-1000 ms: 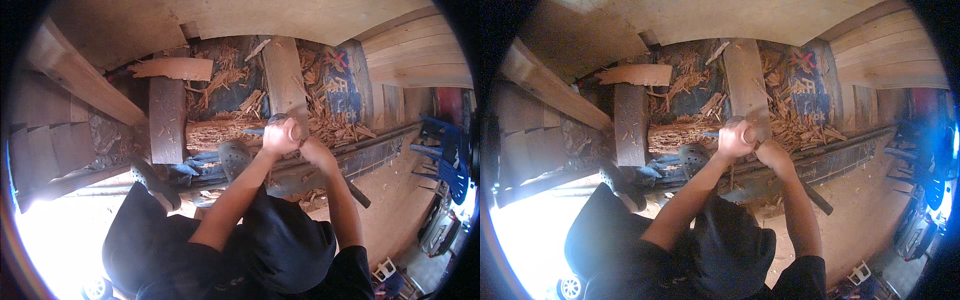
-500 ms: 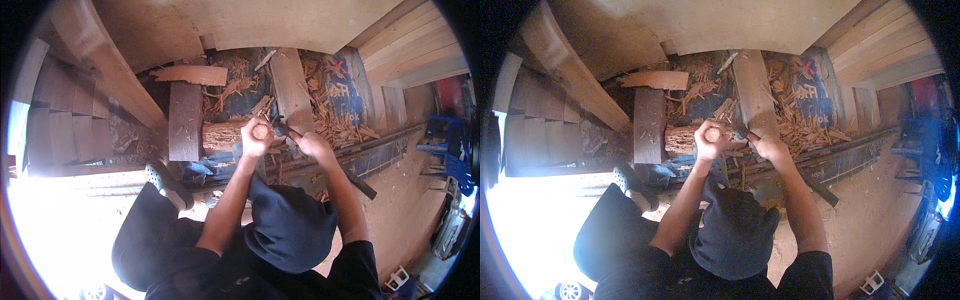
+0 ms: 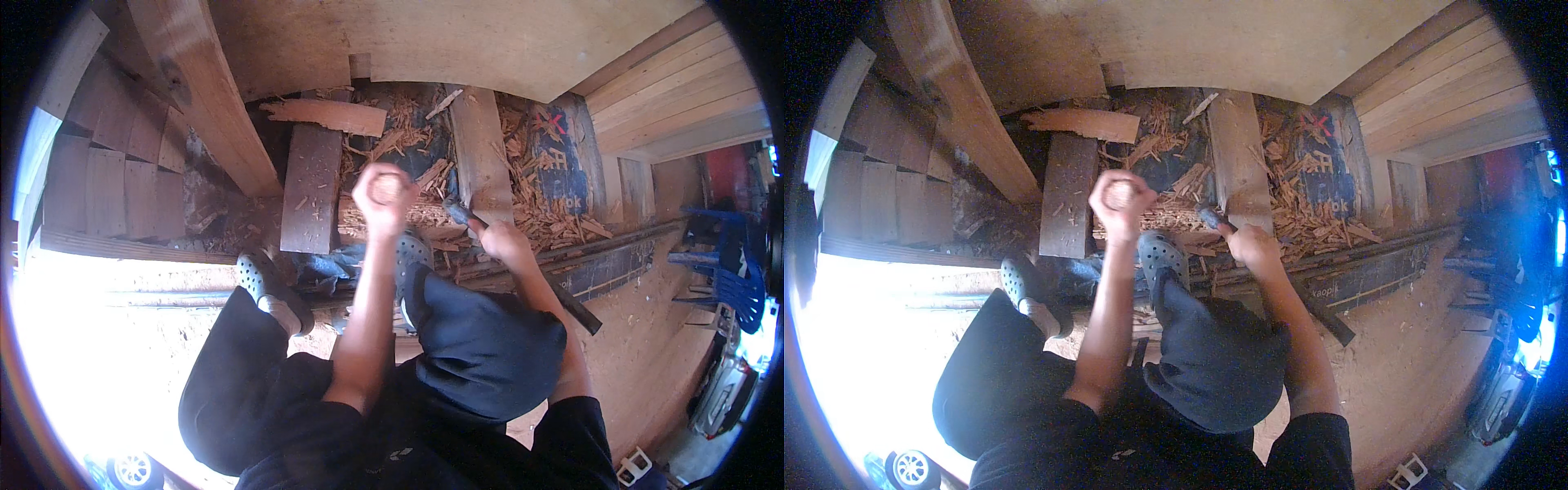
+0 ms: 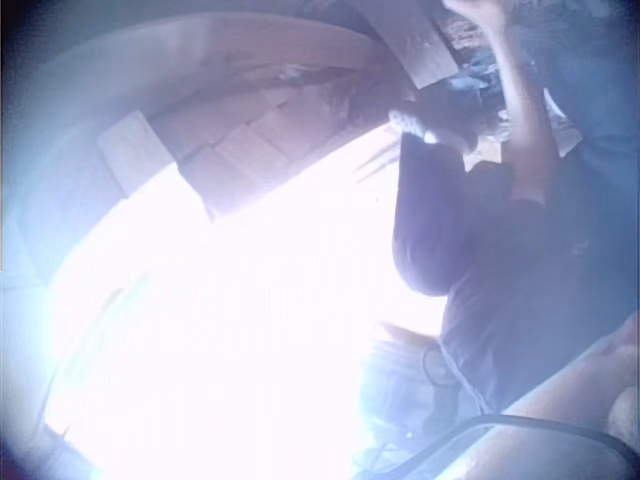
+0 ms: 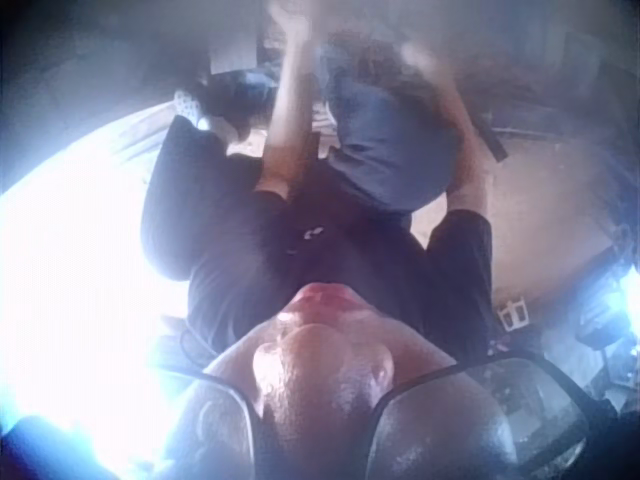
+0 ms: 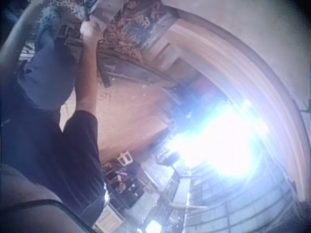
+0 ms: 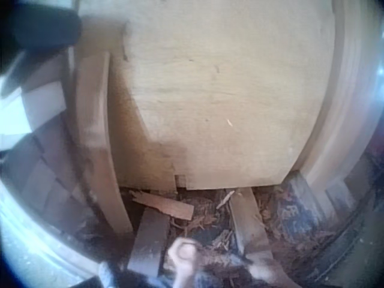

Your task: The person sits on the floor and uses a hammer and chisel to carve a small wooden block. They repeatedly strike the chisel to remove wood shavings, occasionally adjusting the block's position.

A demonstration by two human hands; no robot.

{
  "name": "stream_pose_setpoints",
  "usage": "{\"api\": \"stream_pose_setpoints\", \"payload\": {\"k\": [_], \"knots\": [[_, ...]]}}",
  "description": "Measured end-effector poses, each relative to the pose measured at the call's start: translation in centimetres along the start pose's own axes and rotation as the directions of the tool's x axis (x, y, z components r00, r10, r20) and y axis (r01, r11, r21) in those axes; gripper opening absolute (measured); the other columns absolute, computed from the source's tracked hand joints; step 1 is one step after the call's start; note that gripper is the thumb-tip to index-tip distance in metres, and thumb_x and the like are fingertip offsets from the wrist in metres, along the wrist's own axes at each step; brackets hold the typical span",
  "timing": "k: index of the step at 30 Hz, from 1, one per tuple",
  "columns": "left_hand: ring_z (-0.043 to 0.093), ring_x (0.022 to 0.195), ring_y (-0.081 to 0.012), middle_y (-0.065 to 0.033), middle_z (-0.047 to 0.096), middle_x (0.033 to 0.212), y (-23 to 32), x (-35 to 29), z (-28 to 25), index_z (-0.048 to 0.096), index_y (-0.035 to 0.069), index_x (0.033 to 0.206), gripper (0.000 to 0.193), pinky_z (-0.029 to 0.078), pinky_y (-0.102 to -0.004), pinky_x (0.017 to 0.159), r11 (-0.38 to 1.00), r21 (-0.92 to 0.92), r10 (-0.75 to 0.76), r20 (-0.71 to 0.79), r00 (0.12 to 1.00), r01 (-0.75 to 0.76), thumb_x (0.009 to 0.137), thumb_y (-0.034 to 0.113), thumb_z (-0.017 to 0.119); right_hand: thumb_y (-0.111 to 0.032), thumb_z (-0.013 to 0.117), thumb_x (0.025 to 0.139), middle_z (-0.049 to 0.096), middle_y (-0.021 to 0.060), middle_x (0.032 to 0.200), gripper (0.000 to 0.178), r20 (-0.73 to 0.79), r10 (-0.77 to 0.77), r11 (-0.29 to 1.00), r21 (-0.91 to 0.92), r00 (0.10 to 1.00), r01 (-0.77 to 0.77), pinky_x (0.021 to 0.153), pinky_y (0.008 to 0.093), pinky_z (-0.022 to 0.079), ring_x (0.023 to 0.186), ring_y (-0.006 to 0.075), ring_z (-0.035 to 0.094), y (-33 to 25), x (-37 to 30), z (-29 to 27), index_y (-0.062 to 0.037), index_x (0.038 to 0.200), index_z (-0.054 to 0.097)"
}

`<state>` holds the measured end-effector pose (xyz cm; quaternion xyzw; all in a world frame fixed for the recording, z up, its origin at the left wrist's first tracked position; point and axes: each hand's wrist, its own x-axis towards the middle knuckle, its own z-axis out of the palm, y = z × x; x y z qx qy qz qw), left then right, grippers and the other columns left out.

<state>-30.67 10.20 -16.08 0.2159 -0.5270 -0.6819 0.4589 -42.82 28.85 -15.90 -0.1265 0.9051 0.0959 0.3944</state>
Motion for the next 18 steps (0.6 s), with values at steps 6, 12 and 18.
{"api": "stream_pose_setpoints", "payload": {"k": [6,12,18], "knots": [[0.055,0.066,-0.0099,-0.0029,0.059,0.07,-1.9,1.6,-5.7,0.058,0.004,0.077,0.026,0.045,-0.0243,0.062,0.993,-0.044,-0.113,-0.097,0.989,0.109,0.057,-0.01,0.067,-0.069,0.033,0.086,0.061,0.0263,0.107,0.081,-0.012,0.014,1.0,0.026,1.0,-0.014,0.09,0.0447,0.044,0.105,0.0394,0.058,-0.3,-0.9,-0.6,0.0042,0.102,0.064],[0.054,0.066,-0.012,-0.0047,0.059,0.072,-3.3,1.3,-5.9,0.057,0.003,0.079,0.029,0.044,-0.026,0.062,0.994,0.009,-0.109,-0.013,0.994,0.109,0.056,-0.013,0.065,-0.069,0.036,0.086,0.064,0.0267,0.096,0.08,-0.043,-0.019,0.999,0.046,0.999,0.021,0.084,0.0443,0.046,0.098,0.0384,0.061,0.1,-0.8,-0.3,0.004,0.094,0.067],[0.053,0.064,-0.0096,-0.0027,0.059,0.071,-3.2,1.3,-5.6,0.058,0.003,0.078,0.026,0.044,-0.0237,0.061,0.984,-0.121,-0.135,-0.035,0.99,0.13,0.057,-0.009,0.067,-0.065,0.037,0.087,0.061,0.0287,0.106,0.077,-0.004,-0.028,0.996,0.086,1.0,0.028,0.09,0.0463,0.044,0.104,0.0417,0.058,0.2,-0.7,0.0,0.0056,0.099,0.065]]}}
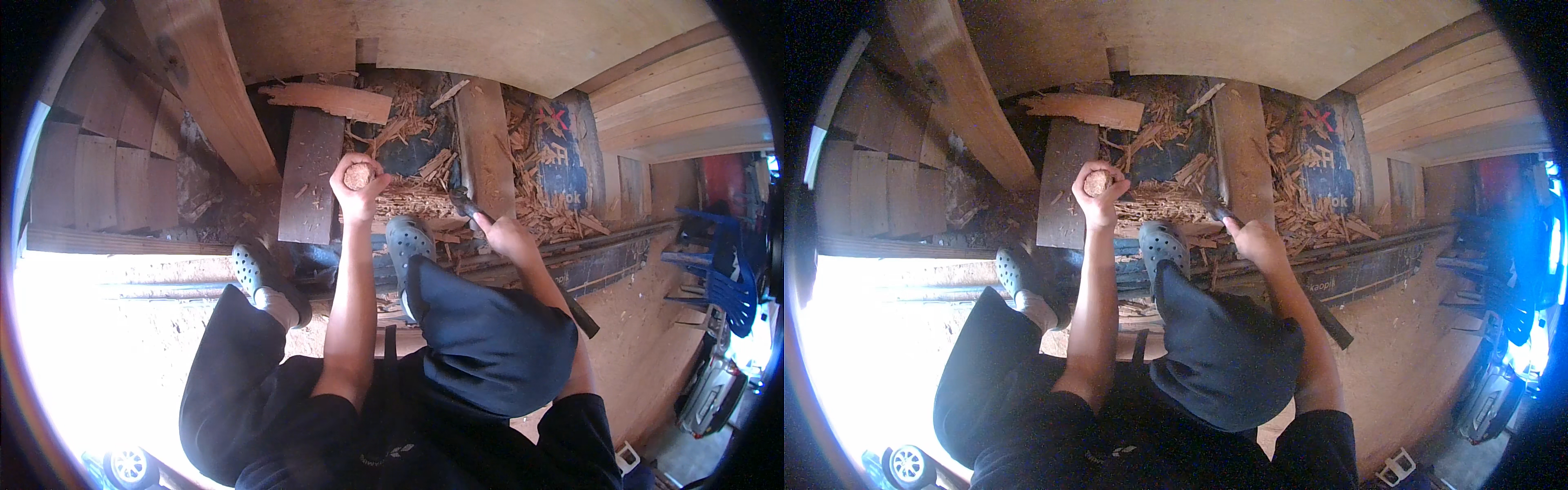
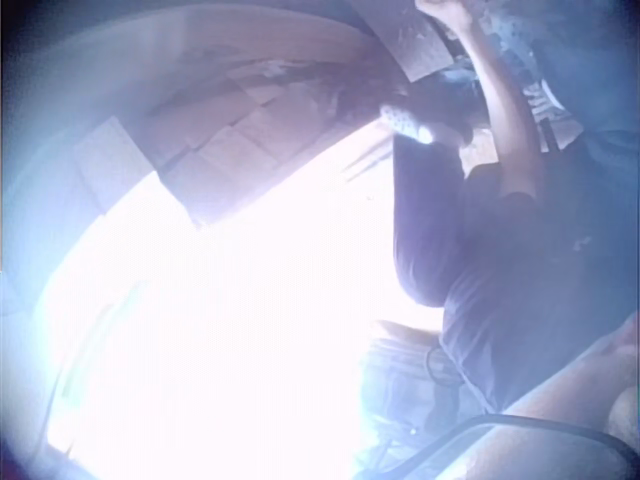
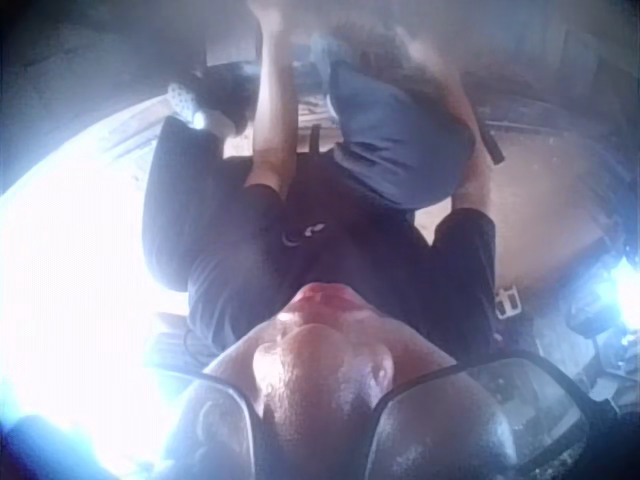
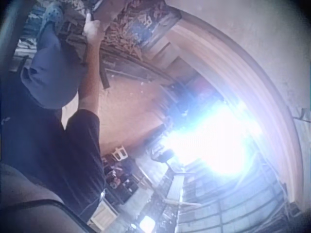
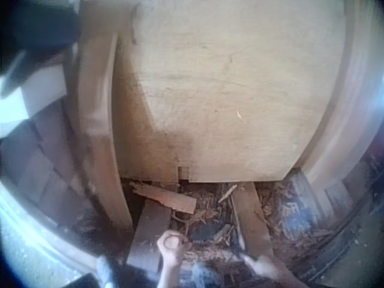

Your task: The person sits on the floor and uses a hammer and chisel to carve a small wooden block. They repeatedly strike the chisel to remove wood shavings, occasionally adjusting the block's position.

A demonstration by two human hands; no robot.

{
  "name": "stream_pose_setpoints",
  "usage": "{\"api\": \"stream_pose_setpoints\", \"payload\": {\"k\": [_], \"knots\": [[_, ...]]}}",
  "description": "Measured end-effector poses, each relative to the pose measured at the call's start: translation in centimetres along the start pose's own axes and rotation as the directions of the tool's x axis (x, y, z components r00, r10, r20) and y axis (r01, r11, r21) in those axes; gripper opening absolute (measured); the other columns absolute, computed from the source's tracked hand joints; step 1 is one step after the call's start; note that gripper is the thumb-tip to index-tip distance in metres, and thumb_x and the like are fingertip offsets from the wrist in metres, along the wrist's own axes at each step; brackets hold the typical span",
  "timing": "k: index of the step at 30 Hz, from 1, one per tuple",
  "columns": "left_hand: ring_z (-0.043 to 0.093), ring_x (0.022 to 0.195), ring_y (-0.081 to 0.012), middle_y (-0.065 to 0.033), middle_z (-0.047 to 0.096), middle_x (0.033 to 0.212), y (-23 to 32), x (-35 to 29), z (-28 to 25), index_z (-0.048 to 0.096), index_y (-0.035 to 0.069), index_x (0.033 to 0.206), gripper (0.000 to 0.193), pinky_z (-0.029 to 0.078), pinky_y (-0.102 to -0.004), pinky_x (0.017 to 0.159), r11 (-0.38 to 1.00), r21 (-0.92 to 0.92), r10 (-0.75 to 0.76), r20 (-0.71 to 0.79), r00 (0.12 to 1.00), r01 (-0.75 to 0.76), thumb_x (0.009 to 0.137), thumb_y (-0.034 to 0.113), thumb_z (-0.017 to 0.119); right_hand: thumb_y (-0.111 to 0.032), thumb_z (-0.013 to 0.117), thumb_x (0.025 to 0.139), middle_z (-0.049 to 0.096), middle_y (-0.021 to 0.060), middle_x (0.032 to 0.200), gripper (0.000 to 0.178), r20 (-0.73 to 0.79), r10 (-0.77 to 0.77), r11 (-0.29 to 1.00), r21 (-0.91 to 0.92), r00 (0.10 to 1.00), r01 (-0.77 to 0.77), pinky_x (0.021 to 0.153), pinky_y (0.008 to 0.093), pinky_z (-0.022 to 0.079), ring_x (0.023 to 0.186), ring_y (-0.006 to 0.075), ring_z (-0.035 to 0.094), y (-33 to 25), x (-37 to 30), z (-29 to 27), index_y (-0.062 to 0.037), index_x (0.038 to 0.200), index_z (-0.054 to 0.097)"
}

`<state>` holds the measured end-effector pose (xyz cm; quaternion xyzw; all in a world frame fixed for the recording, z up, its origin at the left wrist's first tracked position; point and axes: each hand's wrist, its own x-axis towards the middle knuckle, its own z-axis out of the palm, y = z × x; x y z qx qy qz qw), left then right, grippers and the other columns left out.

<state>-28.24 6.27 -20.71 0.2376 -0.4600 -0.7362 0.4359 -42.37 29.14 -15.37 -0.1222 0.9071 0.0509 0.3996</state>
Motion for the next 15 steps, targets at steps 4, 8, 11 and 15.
{"api": "stream_pose_setpoints", "payload": {"k": [4,8,11,15], "knots": [[0.054,0.065,-0.0094,-0.0027,0.059,0.071,0.2,-0.2,0.1,0.058,0.004,0.079,0.026,0.044,-0.0238,0.062,0.998,0.068,-0.009,0.042,0.999,0.006,0.058,-0.009,0.067,-0.068,0.038,0.086,0.066,0.0241,0.087,0.075,-0.068,-0.021,1.0,-0.016,0.997,0.019,0.081,0.0438,0.046,0.088,0.0372,0.064,0.0,0.4,0.3,0.0007,0.092,0.069],[0.055,0.068,-0.0109,-0.004,0.06,0.075,0.2,0.3,-0.2,0.057,0.004,0.082,0.03,0.045,-0.0252,0.063,0.994,0.101,-0.057,0.143,0.988,0.042,0.059,-0.008,0.071,-0.067,0.037,0.086,0.066,0.0227,0.088,0.074,-0.084,0.004,0.997,-0.072,0.996,-0.01,0.081,0.0433,0.047,0.09,0.0365,0.064,-0.2,0.4,0.5,-0.0012,0.094,0.069],[0.056,0.07,-0.0114,-0.0043,0.061,0.078,0.1,0.6,-0.3,0.057,0.004,0.086,0.033,0.046,-0.0257,0.065,0.989,0.117,-0.122,0.264,0.957,0.093,0.061,-0.003,0.077,-0.067,0.037,0.086,0.065,0.0241,0.094,0.075,-0.077,-0.001,0.998,-0.058,0.997,-0.003,0.085,0.044,0.046,0.096,0.0379,0.062,-0.1,0.4,0.3,0.0008,0.097,0.068],[0.056,0.071,-0.0102,-0.002,0.06,0.076,-0.4,0.0,0.6,0.058,0.002,0.09,0.039,0.048,-0.0255,0.066,0.954,0.223,-0.255,0.255,0.933,0.2,0.063,0.013,0.085,-0.068,0.037,0.085,0.061,0.0296,0.105,0.08,-0.007,-0.014,0.999,0.044,1.0,0.015,0.092,0.0459,0.043,0.107,0.0432,0.056,1.2,0.8,0.6,0.0049,0.102,0.065]]}}
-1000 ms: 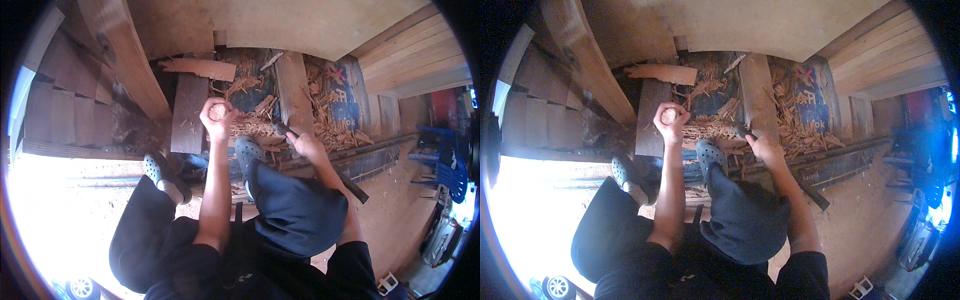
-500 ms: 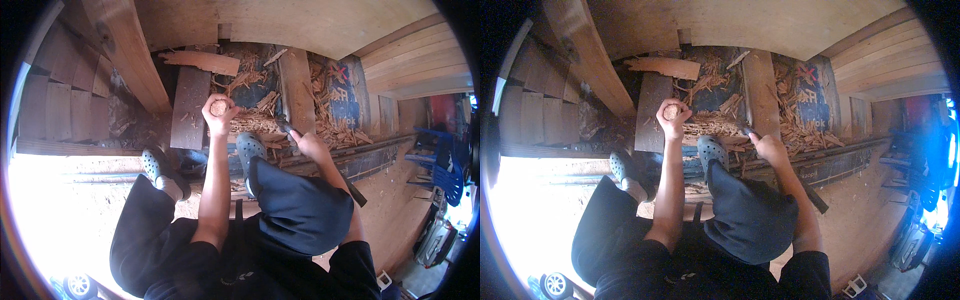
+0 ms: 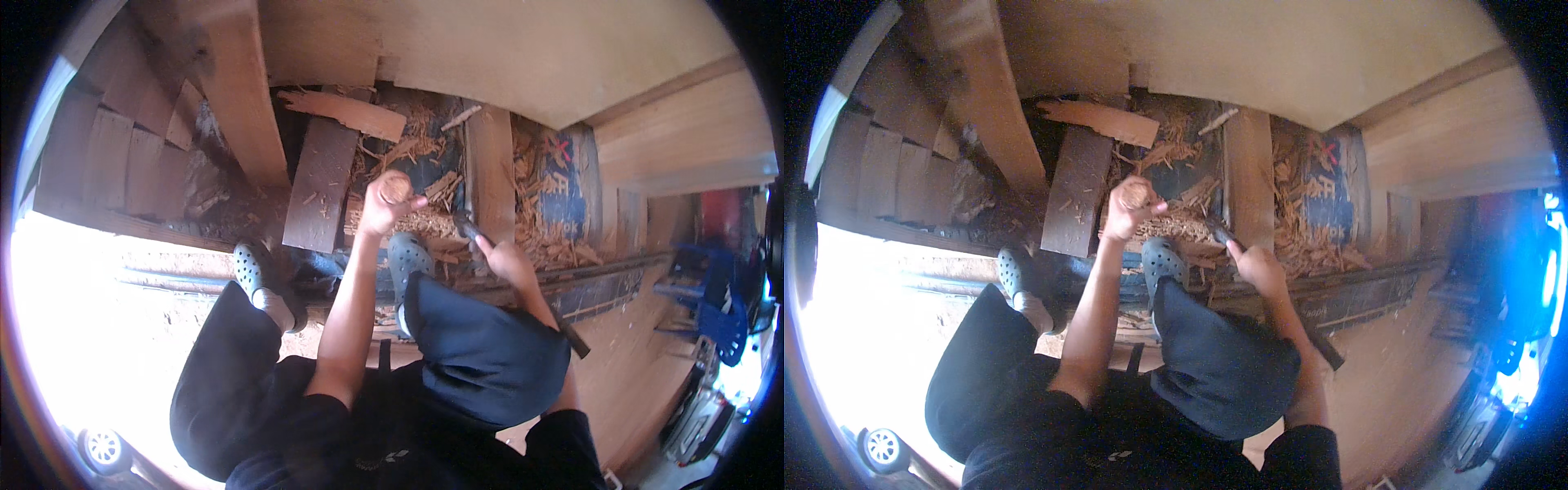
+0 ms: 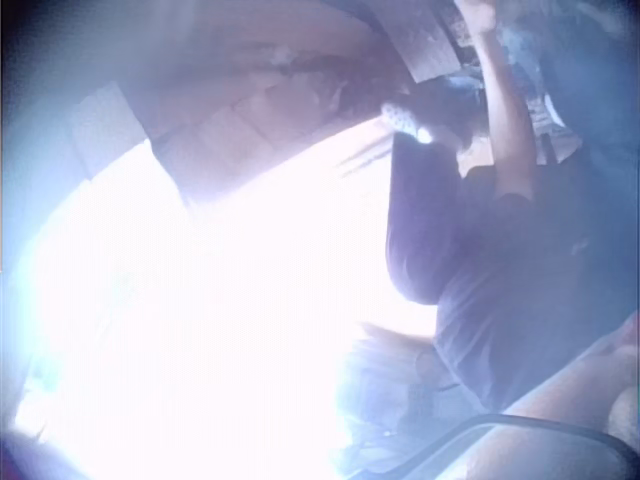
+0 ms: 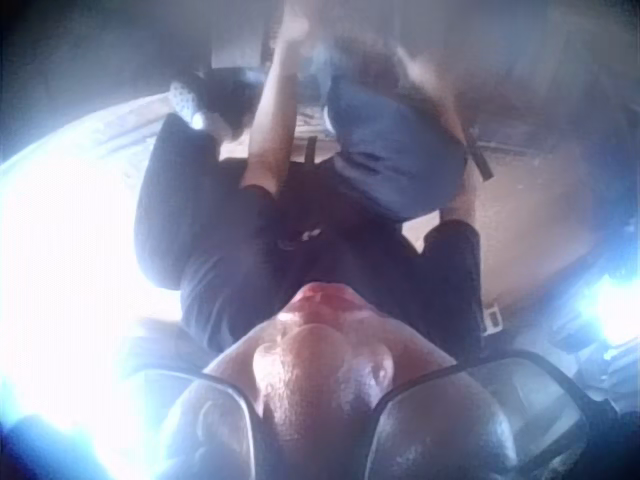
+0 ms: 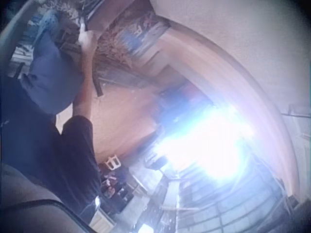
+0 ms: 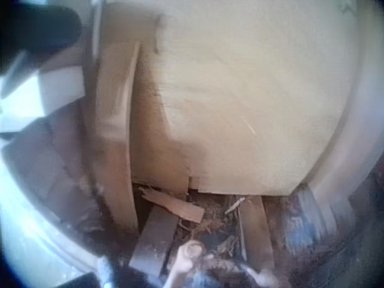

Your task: The person sits on the floor and uses a hammer and chisel to carve a small wooden block. They repeatedly strike the chisel to remove wood shavings, occasionally adjusting the block's position.

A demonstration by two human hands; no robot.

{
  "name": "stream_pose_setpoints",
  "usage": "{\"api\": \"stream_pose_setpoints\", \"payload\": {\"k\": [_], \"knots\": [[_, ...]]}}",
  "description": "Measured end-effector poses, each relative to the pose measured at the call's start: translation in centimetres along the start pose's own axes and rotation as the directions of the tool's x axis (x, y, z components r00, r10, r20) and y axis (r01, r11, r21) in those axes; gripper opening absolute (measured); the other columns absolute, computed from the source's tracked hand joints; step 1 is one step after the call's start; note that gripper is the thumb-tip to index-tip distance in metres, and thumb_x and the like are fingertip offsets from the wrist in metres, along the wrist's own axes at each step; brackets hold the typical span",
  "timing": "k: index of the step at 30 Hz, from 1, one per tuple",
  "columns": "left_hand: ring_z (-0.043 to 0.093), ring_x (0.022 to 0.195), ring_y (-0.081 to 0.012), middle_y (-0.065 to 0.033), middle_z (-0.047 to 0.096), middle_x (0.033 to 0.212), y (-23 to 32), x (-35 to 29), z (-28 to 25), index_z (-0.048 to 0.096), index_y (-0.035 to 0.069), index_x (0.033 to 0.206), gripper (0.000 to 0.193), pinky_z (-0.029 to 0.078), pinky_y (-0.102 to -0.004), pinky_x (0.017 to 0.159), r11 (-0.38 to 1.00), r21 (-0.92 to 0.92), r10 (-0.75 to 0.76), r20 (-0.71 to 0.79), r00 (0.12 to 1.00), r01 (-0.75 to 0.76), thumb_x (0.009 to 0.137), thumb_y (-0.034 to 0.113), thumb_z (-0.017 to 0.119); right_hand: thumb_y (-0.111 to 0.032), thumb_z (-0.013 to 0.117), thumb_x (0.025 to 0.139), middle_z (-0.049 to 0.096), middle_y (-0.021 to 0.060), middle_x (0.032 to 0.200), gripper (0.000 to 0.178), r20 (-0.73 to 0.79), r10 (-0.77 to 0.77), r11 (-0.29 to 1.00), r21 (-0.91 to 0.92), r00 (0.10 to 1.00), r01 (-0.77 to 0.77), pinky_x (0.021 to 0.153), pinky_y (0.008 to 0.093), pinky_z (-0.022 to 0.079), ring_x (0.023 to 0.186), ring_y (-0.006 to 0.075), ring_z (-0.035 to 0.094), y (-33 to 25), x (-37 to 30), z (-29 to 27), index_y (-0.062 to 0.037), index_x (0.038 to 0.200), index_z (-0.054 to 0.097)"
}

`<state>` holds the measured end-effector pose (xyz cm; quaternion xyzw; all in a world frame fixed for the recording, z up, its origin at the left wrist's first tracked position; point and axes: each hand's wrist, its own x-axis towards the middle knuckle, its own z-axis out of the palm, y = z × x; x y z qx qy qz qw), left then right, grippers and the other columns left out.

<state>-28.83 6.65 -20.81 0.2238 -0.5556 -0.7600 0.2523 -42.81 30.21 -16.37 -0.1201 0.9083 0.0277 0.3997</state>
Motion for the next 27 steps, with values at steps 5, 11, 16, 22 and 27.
{"api": "stream_pose_setpoints", "payload": {"k": [5,11,16,22,27], "knots": [[0.061,0.073,-0.0136,-0.0087,0.064,0.075,-0.9,-0.1,2.0,0.062,0.002,0.083,0.031,0.049,-0.0296,0.067,0.968,0.206,0.146,0.006,0.989,-0.144,0.064,0.016,0.081,-0.064,0.039,0.087,0.06,0.0337,0.097,0.076,-0.143,0.002,0.997,0.074,0.99,0.008,0.087,0.0491,0.043,0.099,0.0467,0.057,2.8,-1.0,2.5,0.007,0.095,0.065],[0.064,0.073,-0.0218,-0.012,0.065,0.079,-1.7,-1.0,3.1,0.061,0.002,0.082,0.027,0.049,-0.031,0.069,0.924,0.346,0.149,0.061,0.987,-0.16,0.06,0.008,0.075,-0.039,0.045,0.093,0.055,0.0224,0.069,0.05,-0.44,-0.483,0.843,0.001,0.757,0.538,0.058,0.0435,0.042,0.064,0.0365,0.056,2.9,-7.5,3.0,0.0045,0.072,0.056],[0.065,0.073,-0.0232,-0.0125,0.064,0.077,-1.8,-1.4,3.8,0.061,0.002,0.081,0.026,0.049,-0.031,0.067,0.906,0.388,0.163,0.048,0.985,-0.169,0.059,0.008,0.072,-0.037,0.039,0.095,0.046,-0.0006,0.053,0.047,-0.321,-0.202,0.594,0.711,0.925,0.376,0.044,0.03,0.032,0.048,0.0132,0.045,-1.0,-11.3,1.0,-0.0057,0.061,0.047],[0.065,0.072,-0.0249,-0.0137,0.064,0.075,-1.2,-1.4,3.6,0.061,0.002,0.082,0.025,0.049,-0.032,0.067,0.908,0.408,0.08,0.059,0.995,-0.098,0.06,0.011,0.071,-0.033,0.05,0.093,0.05,0.0007,0.057,0.042,-0.312,-0.186,0.81,0.488,0.931,0.326,0.055,0.0294,0.038,0.057,0.0118,0.047,-3.0,-10.4,1.9,-0.0023,0.064,0.054],[0.066,0.072,-0.0241,-0.0143,0.064,0.075,-1.4,-1.7,3.8,0.061,0.003,0.081,0.025,0.05,-0.0329,0.067,0.873,0.459,0.145,0.084,0.986,-0.167,0.062,0.013,0.072,-0.047,0.047,0.091,0.046,0.0022,0.054,0.051,-0.359,-0.276,0.66,0.603,0.891,0.448,0.05,0.032,0.036,0.051,0.0152,0.045,0.0,-13.4,-2.4,-0.0057,0.06,0.049]]}}
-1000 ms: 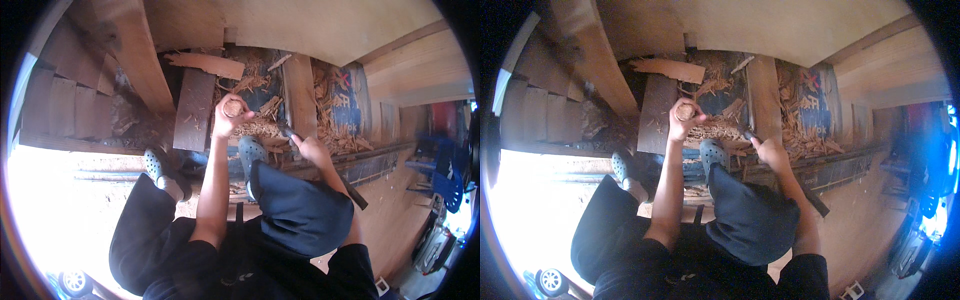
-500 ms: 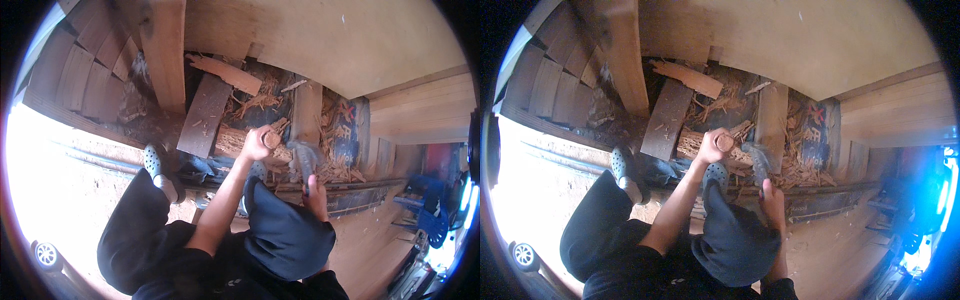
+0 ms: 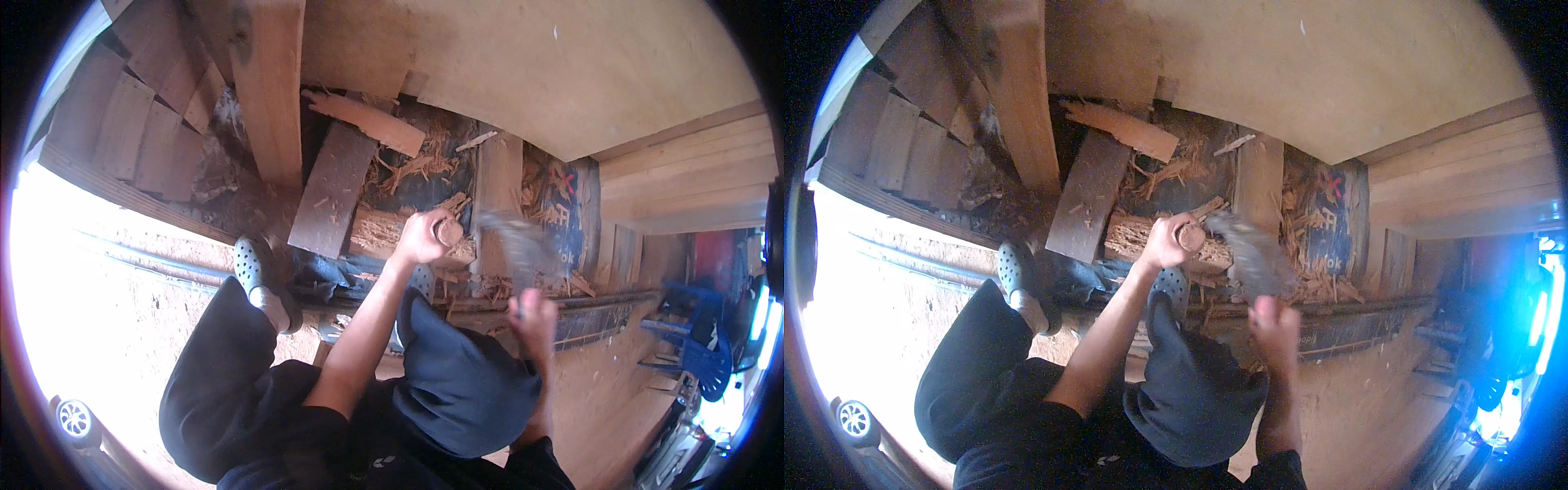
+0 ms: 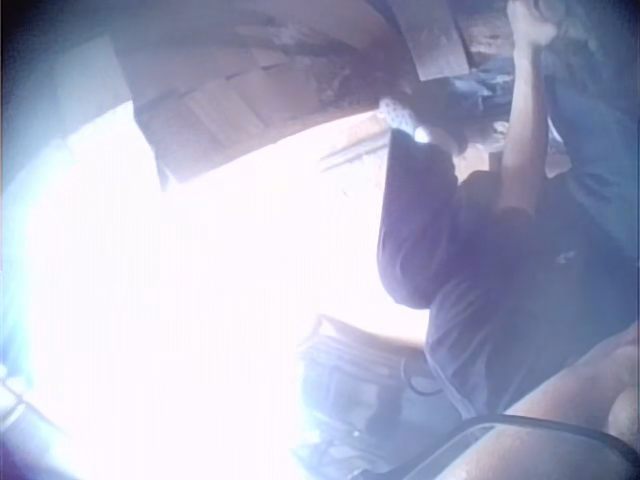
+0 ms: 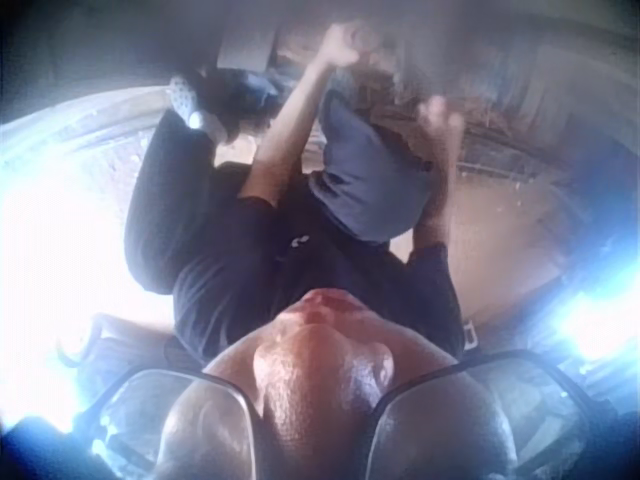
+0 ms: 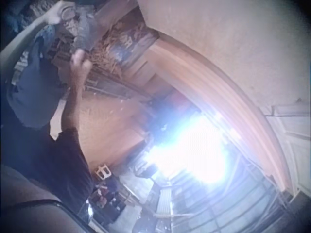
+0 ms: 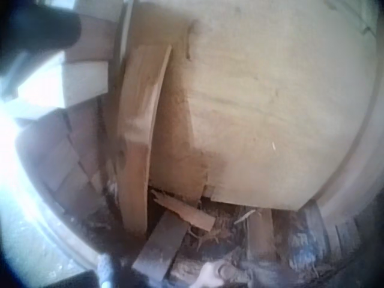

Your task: The person sits on the floor and uses a hammer and chisel to carve a small wooden block. They repeatedly strike the chisel to remove wood shavings, occasionally adjusting the block's position.

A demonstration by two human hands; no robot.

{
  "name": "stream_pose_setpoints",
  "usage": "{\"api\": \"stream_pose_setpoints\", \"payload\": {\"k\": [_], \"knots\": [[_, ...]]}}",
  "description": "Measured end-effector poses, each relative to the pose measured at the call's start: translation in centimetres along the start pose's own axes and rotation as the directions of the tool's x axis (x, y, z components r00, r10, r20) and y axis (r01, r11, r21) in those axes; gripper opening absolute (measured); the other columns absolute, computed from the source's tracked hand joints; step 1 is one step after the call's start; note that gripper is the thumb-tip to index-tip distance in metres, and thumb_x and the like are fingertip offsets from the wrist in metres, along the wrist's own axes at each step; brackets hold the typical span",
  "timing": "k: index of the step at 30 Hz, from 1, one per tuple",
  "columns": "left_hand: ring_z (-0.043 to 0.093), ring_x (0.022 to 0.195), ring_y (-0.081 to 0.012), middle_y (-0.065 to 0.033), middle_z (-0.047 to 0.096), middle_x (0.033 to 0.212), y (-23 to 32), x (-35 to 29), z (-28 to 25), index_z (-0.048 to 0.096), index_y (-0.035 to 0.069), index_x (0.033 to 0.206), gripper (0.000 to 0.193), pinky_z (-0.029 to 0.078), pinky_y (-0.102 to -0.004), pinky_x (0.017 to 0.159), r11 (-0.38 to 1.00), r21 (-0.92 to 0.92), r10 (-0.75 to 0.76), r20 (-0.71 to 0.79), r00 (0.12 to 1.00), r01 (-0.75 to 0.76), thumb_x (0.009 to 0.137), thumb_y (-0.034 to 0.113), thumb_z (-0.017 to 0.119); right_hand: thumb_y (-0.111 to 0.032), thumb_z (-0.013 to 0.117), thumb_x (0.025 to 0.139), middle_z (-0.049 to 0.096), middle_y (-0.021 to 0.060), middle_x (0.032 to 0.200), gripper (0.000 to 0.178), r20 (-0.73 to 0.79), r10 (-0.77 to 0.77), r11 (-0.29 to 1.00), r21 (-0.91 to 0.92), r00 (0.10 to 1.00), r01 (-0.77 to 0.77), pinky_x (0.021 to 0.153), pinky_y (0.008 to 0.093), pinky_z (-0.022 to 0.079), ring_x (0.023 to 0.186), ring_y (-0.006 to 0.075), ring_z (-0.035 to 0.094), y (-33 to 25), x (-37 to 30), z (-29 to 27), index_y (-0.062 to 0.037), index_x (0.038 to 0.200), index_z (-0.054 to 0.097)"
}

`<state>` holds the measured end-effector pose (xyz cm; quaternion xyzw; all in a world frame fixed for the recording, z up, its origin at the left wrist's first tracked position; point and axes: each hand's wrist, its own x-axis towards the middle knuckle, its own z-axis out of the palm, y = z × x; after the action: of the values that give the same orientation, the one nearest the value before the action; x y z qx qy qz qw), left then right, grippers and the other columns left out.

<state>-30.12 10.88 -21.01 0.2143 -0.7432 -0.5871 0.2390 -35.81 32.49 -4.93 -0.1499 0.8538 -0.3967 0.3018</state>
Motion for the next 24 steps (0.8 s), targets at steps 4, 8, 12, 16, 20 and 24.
{"api": "stream_pose_setpoints", "payload": {"k": [4,8,12,16,20,24], "knots": [[0.065,0.071,-0.0225,-0.0135,0.065,0.075,-0.4,0.3,-0.1,0.061,0.003,0.081,0.028,0.05,-0.0331,0.067,1.0,-0.02,-0.008,-0.035,0.999,0.007,0.061,0.015,0.076,-0.073,0.043,0.081,0.042,0.0004,0.053,0.063,-0.022,-0.543,0.663,0.602,0.839,0.445,0.045,0.0299,0.029,0.045,0.013,0.037,-6.6,-4.1,-6.7,-0.0121,0.065,0.044],[0.065,0.073,-0.0266,-0.0144,0.065,0.076,-0.8,1.0,-0.9,0.062,0.003,0.081,0.026,0.05,-0.0335,0.066,0.991,-0.134,-0.044,-0.113,0.993,0.029,0.062,0.015,0.074,-0.071,0.052,0.078,0.042,0.0014,0.055,0.059,-0.377,-0.804,0.227,0.52,0.46,0.823,0.048,0.0302,0.029,0.045,0.0136,0.035,-11.6,-5.7,-7.9,-0.0121,0.073,0.045],[0.067,0.073,-0.0288,-0.0164,0.064,0.077,-0.9,1.3,-1.6,0.062,0.001,0.082,0.024,0.05,-0.0331,0.065,0.985,-0.171,-0.042,-0.114,0.993,0.022,0.063,0.013,0.071,-0.064,0.052,0.081,0.046,0.001,0.058,0.057,-0.324,-0.8,0.25,0.584,0.505,0.772,0.05,0.0307,0.035,0.049,0.0138,0.043,-7.7,-1.3,0.3,-0.0083,0.073,0.049],[0.067,0.076,-0.0316,-0.0186,0.065,0.079,-0.6,1.6,-1.6,0.062,0.001,0.083,0.025,0.05,-0.0348,0.066,0.987,-0.118,-0.117,-0.039,0.992,0.112,0.063,0.013,0.069,-0.043,0.056,0.09,0.053,0.0021,0.06,0.045,-0.082,-0.143,0.987,-0.083,0.986,0.136,0.05,0.0289,0.039,0.055,0.0132,0.051,-1.8,2.5,5.9,-0.0044,0.067,0.057],[0.065,0.081,-0.0369,-0.0207,0.064,0.079,-1.0,1.9,-1.4,0.062,0.001,0.084,0.025,0.051,-0.037,0.066,0.992,-0.118,-0.049,-0.094,0.994,0.038,0.064,0.014,0.068,-0.056,0.045,0.092,0.045,-0.0013,0.05,0.055,-0.128,-0.111,0.994,-0.028,0.986,0.108,0.043,0.0227,0.03,0.043,0.0076,0.041,-3.7,0.9,0.8,-0.008,0.066,0.05],[0.067,0.075,-0.0247,-0.0146,0.066,0.079,-1.4,1.9,-1.1,0.063,0.001,0.083,0.027,0.05,-0.0326,0.07,0.99,-0.112,-0.09,-0.089,0.992,0.08,0.059,0.011,0.069,-0.073,0.033,0.085,0.042,-0.0025,0.049,0.065,-0.069,-0.446,0.689,0.61,0.892,0.391,0.036,0.02,0.028,0.036,0.008,0.035,-10.1,-2.9,-4.9,-0.0108,0.07,0.045]]}}
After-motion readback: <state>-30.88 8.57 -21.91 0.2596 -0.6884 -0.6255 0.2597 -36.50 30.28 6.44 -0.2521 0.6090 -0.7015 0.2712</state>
